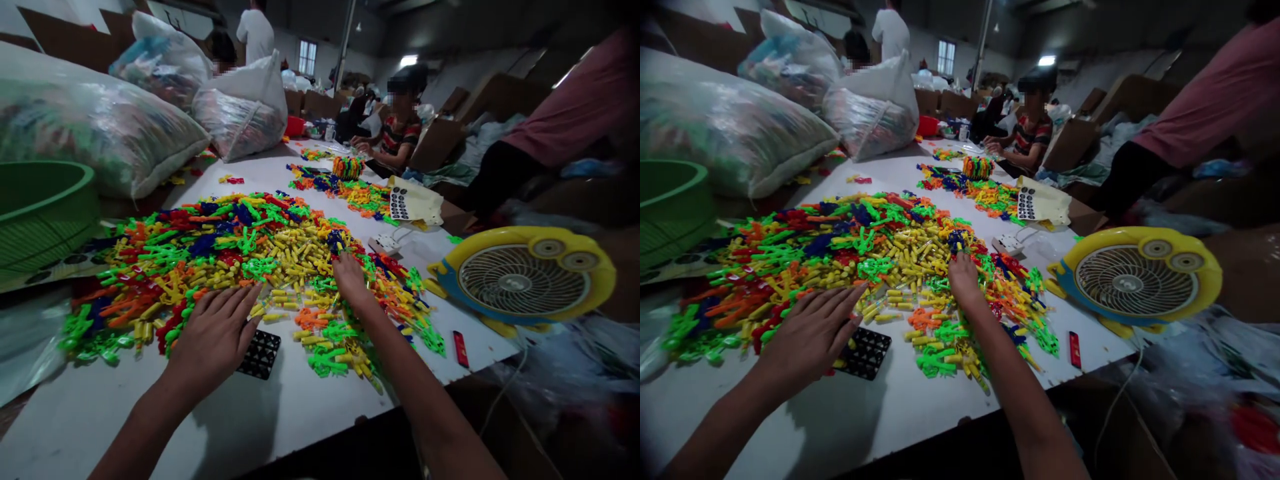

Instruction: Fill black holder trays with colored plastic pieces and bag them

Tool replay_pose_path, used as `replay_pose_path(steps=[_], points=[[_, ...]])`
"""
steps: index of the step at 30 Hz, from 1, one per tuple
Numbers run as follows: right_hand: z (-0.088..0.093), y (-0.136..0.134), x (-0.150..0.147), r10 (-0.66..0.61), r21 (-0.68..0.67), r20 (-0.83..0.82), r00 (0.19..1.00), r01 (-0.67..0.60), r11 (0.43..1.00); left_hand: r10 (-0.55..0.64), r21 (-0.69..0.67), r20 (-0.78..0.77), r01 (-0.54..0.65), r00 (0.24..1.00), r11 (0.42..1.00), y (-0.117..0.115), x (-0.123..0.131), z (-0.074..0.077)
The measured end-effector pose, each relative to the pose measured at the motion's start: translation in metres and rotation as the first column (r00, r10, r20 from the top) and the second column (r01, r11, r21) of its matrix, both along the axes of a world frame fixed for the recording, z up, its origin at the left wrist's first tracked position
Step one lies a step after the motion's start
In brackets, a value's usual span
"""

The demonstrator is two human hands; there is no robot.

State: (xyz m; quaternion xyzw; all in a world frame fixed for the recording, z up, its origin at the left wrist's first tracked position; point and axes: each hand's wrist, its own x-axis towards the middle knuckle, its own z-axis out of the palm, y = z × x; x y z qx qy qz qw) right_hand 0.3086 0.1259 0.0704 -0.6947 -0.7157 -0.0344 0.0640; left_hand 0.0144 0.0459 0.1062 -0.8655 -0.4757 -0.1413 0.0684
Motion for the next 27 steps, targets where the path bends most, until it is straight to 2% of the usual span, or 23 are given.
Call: replay_pose_path(steps=[3,8,11,14,16,19,24,27], points=[[0.002,-0.009,0.008,0.073,-0.033,-0.044,0.996,-0.075,0.997,-0.038,0.0,-0.005,0.038,0.999,0.999,0.001,-0.005,0.001],[0.006,-0.045,0.018,0.14,0.029,-0.214,0.967,-0.137,0.99,-0.016,0.001,0.009,0.016,1.0,1.0,0.003,-0.009,0.001],[0.005,-0.057,0.014,0.092,-0.033,-0.143,0.985,-0.098,0.995,-0.005,-0.029,0.027,0.006,1.0,1.0,0.002,-0.007,0.0],[0.003,-0.051,0.004,0.079,-0.062,0.032,0.996,-0.077,0.995,-0.001,-0.032,0.063,0.003,0.998,0.999,0.0,-0.005,0.0],[0.003,-0.045,-0.003,0.109,-0.098,0.09,0.99,-0.1,0.99,0.006,-0.028,0.081,-0.004,0.997,1.0,-0.001,-0.004,0.001],[0.001,-0.043,-0.013,0.119,-0.153,0.11,0.987,-0.102,0.983,0.009,-0.033,0.082,-0.006,0.997,0.999,-0.003,-0.004,0.003],[0.002,-0.055,-0.015,0.133,-0.243,0.117,0.984,-0.101,0.965,0.018,-0.048,0.057,-0.016,0.998,0.999,-0.005,-0.005,0.005],[0.005,-0.061,-0.012,0.107,-0.185,-0.006,0.994,-0.106,0.977,0.021,-0.049,0.041,-0.019,0.999,0.999,-0.005,-0.005,0.003]])
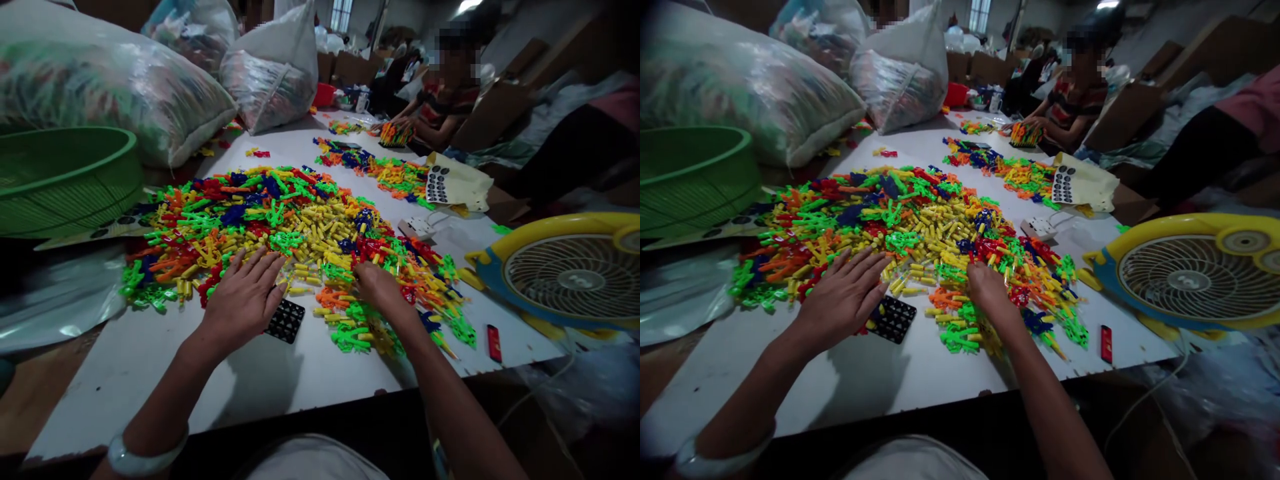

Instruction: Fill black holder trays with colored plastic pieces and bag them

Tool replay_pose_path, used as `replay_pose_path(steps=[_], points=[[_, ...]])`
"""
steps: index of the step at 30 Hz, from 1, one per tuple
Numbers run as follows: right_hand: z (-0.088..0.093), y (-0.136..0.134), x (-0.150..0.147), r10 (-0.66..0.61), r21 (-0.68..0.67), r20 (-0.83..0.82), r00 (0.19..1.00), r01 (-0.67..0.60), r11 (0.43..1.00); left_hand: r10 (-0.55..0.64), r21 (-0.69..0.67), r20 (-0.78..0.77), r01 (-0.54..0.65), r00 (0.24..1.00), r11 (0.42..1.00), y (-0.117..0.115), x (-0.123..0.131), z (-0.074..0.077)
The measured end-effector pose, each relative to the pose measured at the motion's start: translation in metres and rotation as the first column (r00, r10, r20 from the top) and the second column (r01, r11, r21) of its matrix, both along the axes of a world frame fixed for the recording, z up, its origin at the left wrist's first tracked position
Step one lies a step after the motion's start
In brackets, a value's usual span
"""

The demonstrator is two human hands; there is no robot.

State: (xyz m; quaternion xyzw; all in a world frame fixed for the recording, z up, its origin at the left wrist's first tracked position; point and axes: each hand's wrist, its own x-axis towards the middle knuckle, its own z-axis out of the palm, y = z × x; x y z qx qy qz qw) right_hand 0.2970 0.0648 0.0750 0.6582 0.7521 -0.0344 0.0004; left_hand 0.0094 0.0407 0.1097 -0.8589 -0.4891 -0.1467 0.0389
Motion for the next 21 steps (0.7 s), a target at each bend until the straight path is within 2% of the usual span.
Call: replay_pose_path(steps=[2,3,5,7,8,9,10,11,13,15,18,20,21], points=[[-0.001,-0.005,-0.007,-0.048,0.055,-0.23,0.972,0.062,0.997,-0.009,0.011,-0.008,0.009,1.0,1.0,0.0,0.0,-0.001],[-0.004,-0.008,-0.015,-0.071,0.051,-0.383,0.921,0.098,0.994,-0.013,0.017,-0.008,0.013,1.0,1.0,0.001,-0.001,-0.001],[-0.015,-0.014,-0.041,-0.121,-0.057,-0.684,0.719,0.113,0.992,-0.014,0.03,-0.009,0.015,1.0,0.999,0.001,-0.001,-0.002],[-0.03,-0.018,-0.075,-0.189,-0.209,-0.876,0.444,0.004,0.978,-0.013,0.035,-0.016,0.014,1.0,0.999,0.001,-0.001,-0.002],[-0.037,-0.019,-0.092,-0.208,-0.245,-0.916,0.343,-0.069,0.967,-0.013,0.036,-0.02,0.014,1.0,0.999,0.001,-0.001,-0.002],[-0.044,-0.019,-0.107,-0.223,-0.263,-0.936,0.272,-0.121,0.957,-0.014,0.035,-0.025,0.015,1.0,0.999,0.001,-0.001,-0.002],[-0.049,-0.019,-0.12,-0.228,-0.266,-0.945,0.236,-0.14,0.954,-0.013,0.034,-0.027,0.014,1.0,0.999,0.001,-0.001,-0.002],[-0.052,-0.019,-0.129,-0.22,-0.252,-0.948,0.23,-0.121,0.96,-0.011,0.033,-0.027,0.012,1.0,0.999,0.001,0.0,-0.002],[-0.056,-0.019,-0.139,-0.179,-0.195,-0.943,0.282,-0.031,0.98,-0.004,0.035,-0.025,0.005,1.0,0.999,0.0,0.0,-0.002],[-0.058,-0.021,-0.141,-0.079,-0.074,-0.912,0.402,0.028,0.997,-0.002,0.04,-0.022,0.003,1.0,0.999,-0.001,0.0,-0.002],[-0.062,-0.026,-0.147,0.062,0.079,-0.776,0.628,0.0,0.997,-0.006,0.053,-0.023,0.007,1.0,0.999,0.0,0.001,-0.002],[-0.065,-0.028,-0.154,0.068,0.085,-0.679,0.731,-0.013,0.996,-0.011,0.061,-0.028,0.012,1.0,0.998,0.001,0.001,-0.002],[-0.067,-0.028,-0.156,0.063,0.078,-0.657,0.752,-0.015,0.997,-0.014,0.066,-0.028,0.015,1.0,0.998,0.002,0.001,-0.002]])
